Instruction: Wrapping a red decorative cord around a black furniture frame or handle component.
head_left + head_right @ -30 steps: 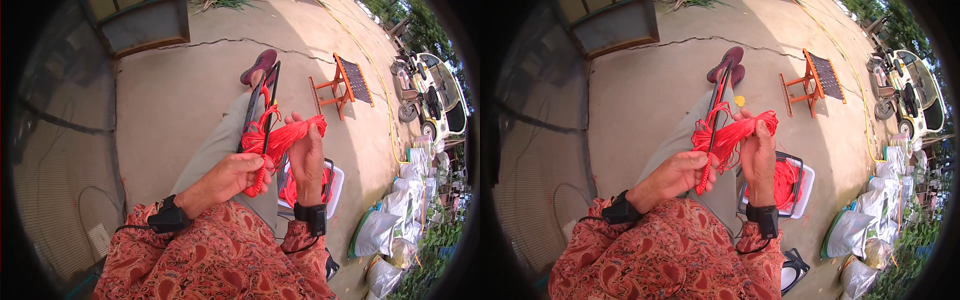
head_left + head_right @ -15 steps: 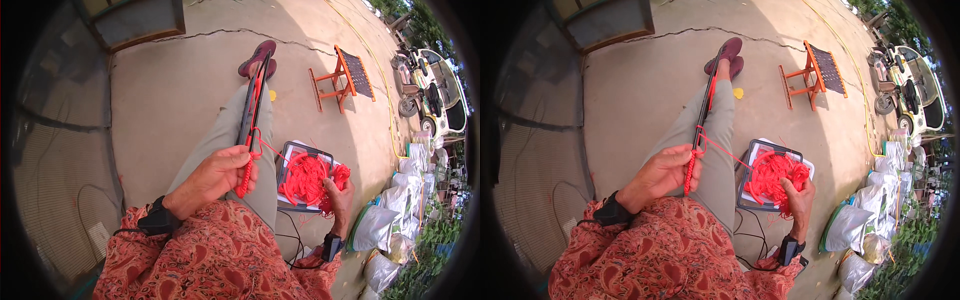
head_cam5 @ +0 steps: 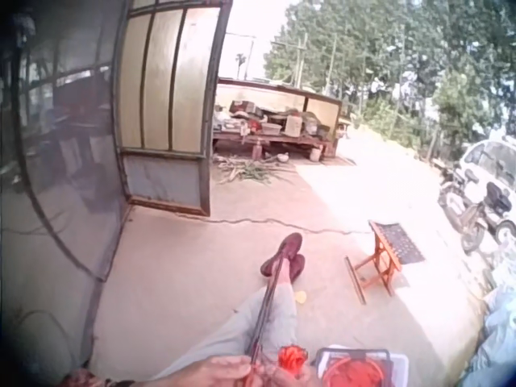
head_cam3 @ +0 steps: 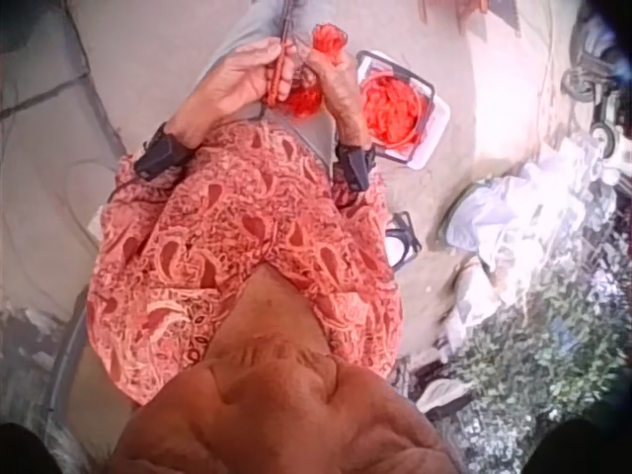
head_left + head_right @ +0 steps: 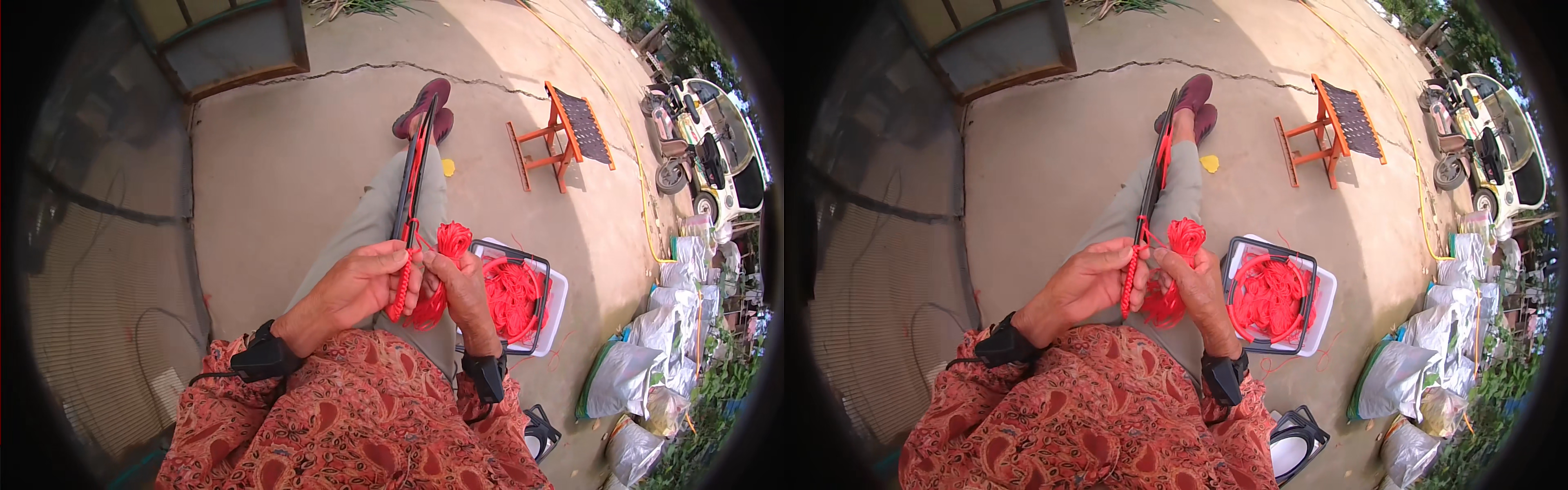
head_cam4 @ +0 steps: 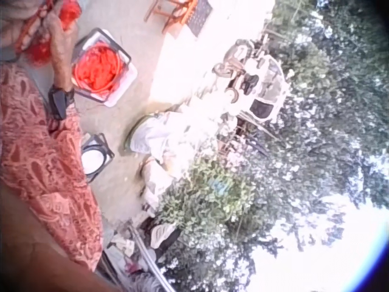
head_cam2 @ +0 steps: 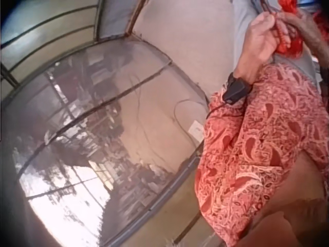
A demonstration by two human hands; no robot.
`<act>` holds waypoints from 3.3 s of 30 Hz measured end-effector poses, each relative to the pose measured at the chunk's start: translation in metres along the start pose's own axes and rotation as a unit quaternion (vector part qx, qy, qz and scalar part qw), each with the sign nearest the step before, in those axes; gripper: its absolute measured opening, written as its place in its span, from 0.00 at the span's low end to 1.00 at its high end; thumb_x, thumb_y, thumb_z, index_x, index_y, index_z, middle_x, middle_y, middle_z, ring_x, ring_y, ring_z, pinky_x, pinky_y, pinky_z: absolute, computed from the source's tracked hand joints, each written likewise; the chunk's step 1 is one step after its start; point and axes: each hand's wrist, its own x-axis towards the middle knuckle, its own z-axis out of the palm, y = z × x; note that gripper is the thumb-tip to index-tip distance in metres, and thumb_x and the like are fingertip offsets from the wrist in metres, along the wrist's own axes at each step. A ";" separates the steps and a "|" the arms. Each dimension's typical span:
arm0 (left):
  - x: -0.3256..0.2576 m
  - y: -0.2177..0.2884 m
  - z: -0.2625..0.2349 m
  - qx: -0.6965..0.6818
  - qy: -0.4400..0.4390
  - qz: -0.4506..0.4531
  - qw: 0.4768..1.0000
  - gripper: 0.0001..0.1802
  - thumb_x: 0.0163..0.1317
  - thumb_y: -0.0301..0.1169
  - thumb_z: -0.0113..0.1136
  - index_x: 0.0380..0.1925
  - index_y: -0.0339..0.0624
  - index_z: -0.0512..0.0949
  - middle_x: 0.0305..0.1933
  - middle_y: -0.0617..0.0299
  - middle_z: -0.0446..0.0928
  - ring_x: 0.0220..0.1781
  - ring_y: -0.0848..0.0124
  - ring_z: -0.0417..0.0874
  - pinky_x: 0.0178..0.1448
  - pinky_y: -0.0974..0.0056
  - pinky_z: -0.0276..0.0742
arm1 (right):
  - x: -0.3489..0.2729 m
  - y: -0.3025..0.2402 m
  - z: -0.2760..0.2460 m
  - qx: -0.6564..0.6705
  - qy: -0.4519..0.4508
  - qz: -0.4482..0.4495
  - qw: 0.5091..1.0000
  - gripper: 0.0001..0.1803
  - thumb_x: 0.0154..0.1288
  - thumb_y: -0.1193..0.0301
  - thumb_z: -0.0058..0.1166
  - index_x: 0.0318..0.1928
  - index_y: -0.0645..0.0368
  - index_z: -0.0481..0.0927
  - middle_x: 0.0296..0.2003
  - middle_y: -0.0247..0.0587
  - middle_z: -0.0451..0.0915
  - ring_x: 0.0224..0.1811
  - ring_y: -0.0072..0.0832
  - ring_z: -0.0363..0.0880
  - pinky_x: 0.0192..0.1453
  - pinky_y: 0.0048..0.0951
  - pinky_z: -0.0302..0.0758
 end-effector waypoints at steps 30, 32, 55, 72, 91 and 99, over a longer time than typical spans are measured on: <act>0.011 -0.009 0.013 -0.099 0.041 0.017 0.994 0.14 0.70 0.40 0.38 0.42 0.44 0.70 0.19 0.60 0.68 0.18 0.66 0.68 0.23 0.63 0.63 | -0.059 -0.122 0.028 -0.263 0.038 -0.097 0.959 0.07 0.48 0.74 0.63 0.23 0.61 0.77 0.14 0.27 0.71 0.15 0.16 0.68 0.21 0.23 0.65; 0.012 -0.012 0.015 -0.099 0.040 0.029 0.994 0.13 0.68 0.39 0.38 0.39 0.44 0.69 0.18 0.61 0.67 0.16 0.67 0.66 0.22 0.63 0.61 | -0.057 -0.127 0.035 -0.240 0.034 -0.080 0.967 0.08 0.48 0.74 0.63 0.21 0.61 0.76 0.14 0.28 0.71 0.15 0.16 0.69 0.21 0.24 0.66; 0.008 0.029 0.017 0.403 0.121 0.245 0.873 0.09 0.65 0.32 0.56 0.38 0.36 0.75 0.34 0.60 0.78 0.37 0.71 0.77 0.44 0.67 0.72 | -0.005 -0.133 0.009 -0.263 0.140 -0.251 0.921 0.16 0.54 0.68 0.68 0.39 0.62 0.78 0.26 0.31 0.79 0.27 0.16 0.74 0.32 0.23 0.72; -0.023 0.009 -0.007 0.283 0.177 0.118 0.935 0.05 0.60 0.28 0.60 0.30 0.38 0.76 0.53 0.51 0.77 0.44 0.71 0.80 0.51 0.63 0.77 | -0.005 -0.034 0.029 -0.610 -0.100 -0.187 0.763 0.22 0.56 0.65 0.61 0.41 0.64 0.65 0.18 0.54 0.76 0.24 0.54 0.78 0.27 0.49 0.71; -0.019 0.008 -0.012 0.249 0.168 0.110 0.948 0.02 0.60 0.25 0.59 0.30 0.40 0.76 0.36 0.59 0.80 0.35 0.73 0.81 0.41 0.67 0.76 | -0.003 -0.024 0.045 -0.489 -0.073 -0.151 0.856 0.17 0.55 0.70 0.60 0.39 0.68 0.69 0.26 0.60 0.78 0.30 0.57 0.79 0.31 0.52 0.72; -0.023 0.040 -0.025 0.235 0.193 0.261 0.916 0.03 0.57 0.21 0.60 0.27 0.38 0.75 0.34 0.59 0.79 0.38 0.73 0.79 0.43 0.67 0.74 | -0.004 -0.070 0.030 -0.369 -0.070 -0.238 0.896 0.14 0.57 0.77 0.58 0.45 0.62 0.76 0.35 0.45 0.77 0.38 0.39 0.77 0.43 0.37 0.72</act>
